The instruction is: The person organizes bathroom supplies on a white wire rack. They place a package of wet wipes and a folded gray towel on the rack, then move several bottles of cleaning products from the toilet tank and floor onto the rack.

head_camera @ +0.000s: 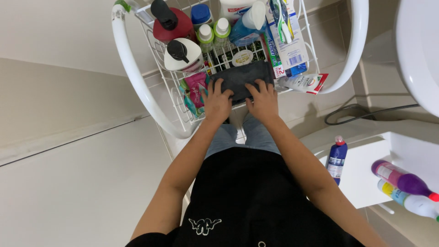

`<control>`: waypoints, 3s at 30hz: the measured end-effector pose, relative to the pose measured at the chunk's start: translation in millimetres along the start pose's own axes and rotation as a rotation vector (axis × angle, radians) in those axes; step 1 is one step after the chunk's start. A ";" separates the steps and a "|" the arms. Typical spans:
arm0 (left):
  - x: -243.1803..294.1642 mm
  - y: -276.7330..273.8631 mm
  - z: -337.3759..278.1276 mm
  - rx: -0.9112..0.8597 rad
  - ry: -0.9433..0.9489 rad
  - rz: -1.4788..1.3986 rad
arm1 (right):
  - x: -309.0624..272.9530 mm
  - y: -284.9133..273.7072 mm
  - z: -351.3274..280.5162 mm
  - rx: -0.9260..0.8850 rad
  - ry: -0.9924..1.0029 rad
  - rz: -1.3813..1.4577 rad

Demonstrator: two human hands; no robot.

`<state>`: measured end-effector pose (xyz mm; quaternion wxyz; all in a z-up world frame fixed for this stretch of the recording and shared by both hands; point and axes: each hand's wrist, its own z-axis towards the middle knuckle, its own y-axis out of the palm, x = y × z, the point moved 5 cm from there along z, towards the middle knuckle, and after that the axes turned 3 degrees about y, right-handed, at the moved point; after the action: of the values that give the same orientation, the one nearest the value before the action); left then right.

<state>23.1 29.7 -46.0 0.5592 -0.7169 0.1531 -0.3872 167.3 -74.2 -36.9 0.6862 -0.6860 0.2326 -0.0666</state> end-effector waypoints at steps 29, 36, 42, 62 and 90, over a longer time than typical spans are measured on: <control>34.5 -4.3 -79.1 0.037 0.176 -0.167 | -44.2 -29.5 -115.1 0.112 0.198 0.223; 85.4 3.7 -134.9 -0.018 0.301 -0.203 | -16.2 -17.9 -214.5 0.181 0.309 0.363; 152.0 41.4 -190.6 -0.175 0.394 -0.194 | 26.2 -28.9 -328.8 0.402 0.425 0.482; 322.6 174.9 -416.1 -0.472 0.668 -0.205 | 75.2 -37.7 -679.1 0.636 0.933 0.507; 513.1 468.7 -157.1 -1.037 0.485 0.034 | 478.4 182.6 -534.5 0.081 1.512 0.493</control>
<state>344.3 -566.0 -268.6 0.0895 -0.7856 0.4585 -0.4057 328.6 -748.1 -297.1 0.3618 -0.3580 0.7777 -0.3690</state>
